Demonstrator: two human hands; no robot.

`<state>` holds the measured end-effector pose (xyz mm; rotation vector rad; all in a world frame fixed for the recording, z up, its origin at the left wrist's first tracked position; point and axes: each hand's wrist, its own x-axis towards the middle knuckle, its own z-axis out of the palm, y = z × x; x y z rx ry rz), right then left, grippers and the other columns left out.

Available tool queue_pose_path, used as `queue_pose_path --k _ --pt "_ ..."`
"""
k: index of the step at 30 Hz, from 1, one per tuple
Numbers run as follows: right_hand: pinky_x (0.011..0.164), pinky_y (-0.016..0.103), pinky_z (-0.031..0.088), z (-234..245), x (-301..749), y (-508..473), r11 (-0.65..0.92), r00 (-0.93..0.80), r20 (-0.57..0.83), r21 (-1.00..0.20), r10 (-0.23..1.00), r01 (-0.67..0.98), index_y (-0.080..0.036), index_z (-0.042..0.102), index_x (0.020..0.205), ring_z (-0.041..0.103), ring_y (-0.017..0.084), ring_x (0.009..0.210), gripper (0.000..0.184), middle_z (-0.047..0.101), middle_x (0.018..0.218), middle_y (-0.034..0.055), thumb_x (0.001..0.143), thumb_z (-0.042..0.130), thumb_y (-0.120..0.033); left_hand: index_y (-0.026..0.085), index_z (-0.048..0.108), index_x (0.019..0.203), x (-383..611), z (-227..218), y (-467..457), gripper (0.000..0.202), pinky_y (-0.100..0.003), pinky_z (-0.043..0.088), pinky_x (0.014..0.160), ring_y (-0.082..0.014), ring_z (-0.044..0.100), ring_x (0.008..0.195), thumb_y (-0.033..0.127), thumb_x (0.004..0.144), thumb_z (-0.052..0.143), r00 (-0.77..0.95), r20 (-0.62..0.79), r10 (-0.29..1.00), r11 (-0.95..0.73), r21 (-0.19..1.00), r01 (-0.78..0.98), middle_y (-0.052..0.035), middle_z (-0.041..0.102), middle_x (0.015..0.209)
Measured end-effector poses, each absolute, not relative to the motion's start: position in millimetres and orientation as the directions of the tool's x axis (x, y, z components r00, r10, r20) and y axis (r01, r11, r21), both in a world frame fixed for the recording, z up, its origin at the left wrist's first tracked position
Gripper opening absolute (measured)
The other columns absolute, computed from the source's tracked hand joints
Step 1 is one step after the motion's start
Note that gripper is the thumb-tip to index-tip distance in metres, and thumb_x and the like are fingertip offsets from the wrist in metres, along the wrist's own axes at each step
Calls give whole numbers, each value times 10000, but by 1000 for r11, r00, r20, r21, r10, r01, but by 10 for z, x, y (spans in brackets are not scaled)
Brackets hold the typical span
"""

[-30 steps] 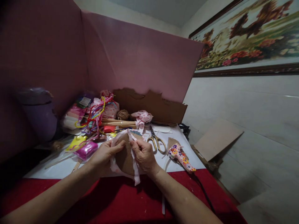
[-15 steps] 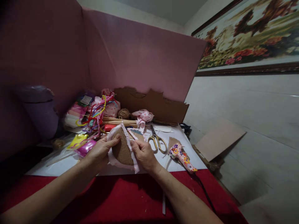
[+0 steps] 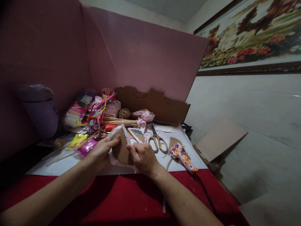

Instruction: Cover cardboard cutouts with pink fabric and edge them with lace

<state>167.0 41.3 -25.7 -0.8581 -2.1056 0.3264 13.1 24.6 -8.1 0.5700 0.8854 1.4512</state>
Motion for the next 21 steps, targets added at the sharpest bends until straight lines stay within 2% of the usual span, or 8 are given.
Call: queue_pose_path --k 2,4,7,11,16,18,21 --pt "482 270 196 -260 1683 439 676 -390 553 -607 737 417 -202 357 478 317 109 445 508 354 460 -22 925 333 -444 139 667 778 125 -55 250 96 -265 511 514 -155 621 514 96 692 671 -108 -174 979 73 786 -614 -27 693 636" --pt "457 259 210 -260 1693 464 588 -363 474 -735 802 339 -202 417 501 330 112 438 541 369 455 -20 921 271 -510 141 662 808 119 -29 250 109 -255 512 514 -152 626 521 80 720 639 -108 -162 981 61 780 -623 -24 692 632" --pt "439 241 235 -253 1690 483 486 -390 375 -840 841 241 -193 472 563 343 107 442 513 397 475 -25 899 307 -543 147 652 860 115 -5 245 140 -252 510 493 -159 630 525 83 741 617 -109 -141 984 43 780 -624 -22 690 627" --pt "445 223 234 -240 1668 467 547 -424 411 -790 807 276 -191 393 516 311 90 474 472 343 496 -41 854 440 -518 148 647 862 108 -19 251 132 -254 507 475 -156 619 500 105 738 626 -140 -134 981 19 788 -616 -17 690 626" --pt "460 229 247 -244 1666 451 614 -401 476 -699 783 367 -181 446 513 337 92 484 499 373 490 -39 811 471 -580 145 660 808 93 -52 272 120 -263 501 480 -159 609 478 153 691 684 -130 -129 983 28 806 -591 -20 680 601" --pt "445 234 249 -255 1672 460 599 -391 473 -732 790 325 -188 425 485 346 94 462 559 369 471 -35 802 418 -648 145 670 802 89 -46 277 148 -257 501 508 -158 620 513 165 661 712 -145 -139 980 25 801 -599 -23 689 628" --pt "398 235 260 -259 1677 468 461 -386 363 -865 848 198 -193 462 507 369 95 394 604 403 431 -31 814 314 -692 148 691 812 82 -24 281 199 -240 505 573 -159 637 600 164 621 745 -160 -105 982 -17 788 -616 -25 708 695"
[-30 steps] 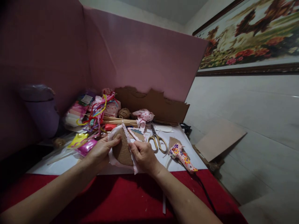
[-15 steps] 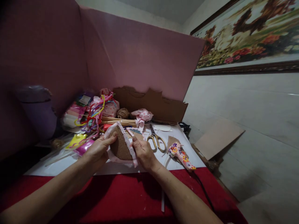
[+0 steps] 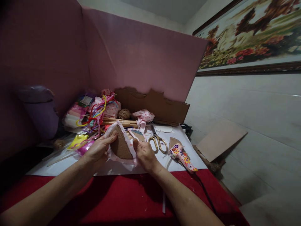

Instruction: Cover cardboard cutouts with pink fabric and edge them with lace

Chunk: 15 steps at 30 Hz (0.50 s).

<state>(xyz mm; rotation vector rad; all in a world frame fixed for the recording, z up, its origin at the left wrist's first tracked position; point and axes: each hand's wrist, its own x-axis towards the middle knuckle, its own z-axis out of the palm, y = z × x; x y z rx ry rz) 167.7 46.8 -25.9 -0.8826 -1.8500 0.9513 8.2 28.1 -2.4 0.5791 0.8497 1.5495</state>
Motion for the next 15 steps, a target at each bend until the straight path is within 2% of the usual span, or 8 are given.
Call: queue_pose_path --k 2,4,7,11,15 --pt "367 230 273 -251 1674 465 345 -401 275 -931 874 114 -188 529 572 381 95 355 596 446 422 -29 829 305 -677 168 700 865 74 -6 281 256 -244 513 632 -168 647 676 180 615 756 -148 -37 988 -66 768 -637 -22 721 770" --pt "352 220 274 -244 1671 460 308 -407 251 -948 878 79 -181 535 553 379 88 336 580 450 401 -29 831 350 -655 207 693 937 63 13 278 317 -254 516 690 -176 650 756 195 626 756 -135 29 990 -112 742 -661 -13 723 852" --pt "344 205 263 -246 1669 459 343 -413 282 -936 866 80 -179 473 463 366 71 323 580 428 374 -31 818 414 -635 255 675 999 41 32 276 353 -262 514 738 -190 644 849 214 655 742 -155 71 985 -158 721 -675 -4 718 916" --pt "334 196 278 -250 1667 447 375 -433 297 -921 851 107 -170 485 487 386 65 330 585 494 426 -10 812 401 -649 287 647 1058 16 40 285 408 -279 523 729 -208 640 875 243 663 738 -163 100 982 -183 728 -661 -4 710 948" --pt "364 187 304 -245 1664 417 460 -454 333 -865 826 203 -159 532 550 432 71 375 527 554 476 9 836 425 -589 241 673 961 24 45 282 329 -283 534 684 -205 650 800 224 641 749 -162 39 986 -139 727 -673 -8 715 836"
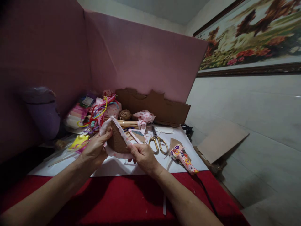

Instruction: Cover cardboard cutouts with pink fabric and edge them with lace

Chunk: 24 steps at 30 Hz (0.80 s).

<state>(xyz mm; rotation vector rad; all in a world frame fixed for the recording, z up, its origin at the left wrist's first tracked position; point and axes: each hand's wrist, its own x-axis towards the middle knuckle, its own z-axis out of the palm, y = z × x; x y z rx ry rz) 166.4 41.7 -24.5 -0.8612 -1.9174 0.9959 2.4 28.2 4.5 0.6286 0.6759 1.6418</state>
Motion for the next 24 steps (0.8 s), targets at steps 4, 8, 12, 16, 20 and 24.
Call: queue_pose_path --k 4,8,12,16,20,24 --pt "372 195 297 -257 1680 423 493 -466 331 -823 821 284 -154 565 564 422 70 362 508 557 470 5 839 449 -565 216 679 885 41 69 270 249 -282 535 648 -178 648 678 186 644 736 -187 -33 982 -104 729 -676 7 703 738" --pt "414 213 352 -248 1718 460 492 -486 321 -825 813 278 -157 558 521 472 91 404 633 542 470 17 854 314 -637 198 682 866 61 80 257 221 -252 527 608 -159 641 628 152 653 720 -190 -34 981 -104 735 -670 6 699 702" --pt "415 212 370 -211 1725 470 462 -400 367 -870 840 172 -153 607 678 491 115 497 640 520 560 15 870 237 -639 159 681 878 105 21 244 242 -263 524 583 -171 645 619 169 642 734 -95 -49 994 -21 779 -627 -30 712 726" --pt "438 204 323 -202 1678 448 505 -376 416 -845 828 176 -174 506 653 406 97 512 445 428 581 -24 880 381 -537 134 678 836 146 -74 242 298 -244 503 552 -157 628 572 218 574 791 -52 -38 998 1 812 -583 -34 701 669" --pt "477 221 266 -233 1636 430 613 -352 509 -718 786 331 -184 417 565 335 93 516 404 358 542 -39 890 418 -424 136 675 808 157 -142 246 343 -230 484 539 -141 616 552 265 526 821 -45 -57 997 22 830 -557 -27 696 663" --pt "481 231 252 -257 1640 428 621 -335 523 -682 783 386 -186 412 542 329 93 502 410 368 513 -42 855 480 -442 145 673 830 151 -160 251 376 -264 483 530 -167 622 553 298 521 822 -44 -75 996 41 852 -522 -37 702 690"
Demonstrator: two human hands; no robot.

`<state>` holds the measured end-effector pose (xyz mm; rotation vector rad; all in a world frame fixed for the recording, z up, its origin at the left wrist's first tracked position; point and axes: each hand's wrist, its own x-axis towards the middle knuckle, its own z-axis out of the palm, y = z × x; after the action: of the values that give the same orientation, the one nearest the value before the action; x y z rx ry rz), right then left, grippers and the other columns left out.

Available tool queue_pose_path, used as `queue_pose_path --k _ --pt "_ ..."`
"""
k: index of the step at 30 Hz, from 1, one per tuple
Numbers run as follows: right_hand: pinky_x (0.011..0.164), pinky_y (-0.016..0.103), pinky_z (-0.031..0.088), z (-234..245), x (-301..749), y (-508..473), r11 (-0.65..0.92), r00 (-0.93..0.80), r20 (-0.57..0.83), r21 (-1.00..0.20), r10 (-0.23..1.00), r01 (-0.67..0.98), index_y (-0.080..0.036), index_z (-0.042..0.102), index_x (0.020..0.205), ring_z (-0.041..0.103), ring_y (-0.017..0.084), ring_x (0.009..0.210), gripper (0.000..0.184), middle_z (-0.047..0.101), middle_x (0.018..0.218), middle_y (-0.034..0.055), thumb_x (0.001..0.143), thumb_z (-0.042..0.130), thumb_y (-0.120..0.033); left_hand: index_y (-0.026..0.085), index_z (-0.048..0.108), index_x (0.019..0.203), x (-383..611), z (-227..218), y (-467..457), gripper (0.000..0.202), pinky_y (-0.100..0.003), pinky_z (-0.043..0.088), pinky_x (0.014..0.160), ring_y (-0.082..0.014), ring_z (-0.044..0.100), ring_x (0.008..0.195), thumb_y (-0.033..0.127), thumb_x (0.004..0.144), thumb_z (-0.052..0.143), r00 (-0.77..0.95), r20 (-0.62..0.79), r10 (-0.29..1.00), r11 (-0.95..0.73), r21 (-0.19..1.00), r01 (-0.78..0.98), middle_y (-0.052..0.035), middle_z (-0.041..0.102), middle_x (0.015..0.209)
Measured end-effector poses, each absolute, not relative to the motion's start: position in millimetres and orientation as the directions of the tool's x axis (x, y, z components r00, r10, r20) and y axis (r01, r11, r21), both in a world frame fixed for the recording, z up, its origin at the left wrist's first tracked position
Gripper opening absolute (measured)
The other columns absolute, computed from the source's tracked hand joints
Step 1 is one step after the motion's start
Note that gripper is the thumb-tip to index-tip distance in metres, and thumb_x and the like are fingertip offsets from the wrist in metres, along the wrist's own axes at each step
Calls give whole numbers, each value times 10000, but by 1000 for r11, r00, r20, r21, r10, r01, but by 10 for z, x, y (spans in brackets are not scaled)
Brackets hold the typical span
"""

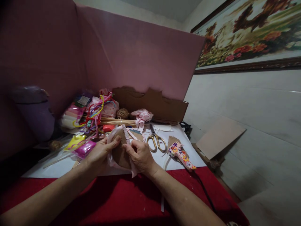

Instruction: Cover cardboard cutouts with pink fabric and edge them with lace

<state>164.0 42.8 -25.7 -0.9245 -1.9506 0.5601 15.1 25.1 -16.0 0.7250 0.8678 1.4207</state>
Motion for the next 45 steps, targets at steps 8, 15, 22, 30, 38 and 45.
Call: queue_pose_path --k 8,15,22,30,38,45 --pt "452 241 296 -223 1661 447 492 -268 443 -857 856 155 -193 527 661 396 118 477 458 446 529 -17 890 340 -543 142 694 828 185 -133 223 318 -237 480 609 -156 642 642 259 555 809 -14 -69 998 51 854 -518 -45 718 742" --pt "445 227 247 -242 1651 481 528 -268 476 -832 838 173 -191 398 505 307 90 478 458 326 496 -47 836 493 -493 135 684 842 218 -176 203 331 -225 469 596 -141 634 623 274 566 803 24 -75 997 77 863 -499 -45 712 746" --pt "444 231 250 -267 1646 455 537 -252 487 -819 836 200 -192 394 536 303 96 490 484 340 518 -35 868 391 -544 144 686 839 231 -149 190 332 -234 467 598 -149 635 632 281 561 806 19 -86 996 84 866 -492 -49 714 766" --pt "584 228 397 -209 1667 459 498 -395 438 -866 807 56 -177 584 770 477 131 651 275 533 709 0 805 563 -449 135 690 825 177 -89 188 331 -254 464 607 -152 619 617 321 572 795 -22 17 1000 -25 903 -429 -52 705 742" --pt "691 265 425 -178 1753 529 558 -234 535 -829 812 38 -187 580 773 508 159 720 227 532 713 4 814 561 -409 119 679 665 137 30 138 180 -265 467 577 -144 588 561 222 553 775 46 166 985 -140 929 -342 -20 651 604" --pt "672 274 434 -161 1756 492 489 -317 487 -869 814 -81 -208 552 801 521 171 714 296 551 736 13 774 577 -501 115 679 620 124 18 162 214 -240 437 482 -127 553 477 245 499 798 -82 184 979 -200 938 -282 -18 641 545"
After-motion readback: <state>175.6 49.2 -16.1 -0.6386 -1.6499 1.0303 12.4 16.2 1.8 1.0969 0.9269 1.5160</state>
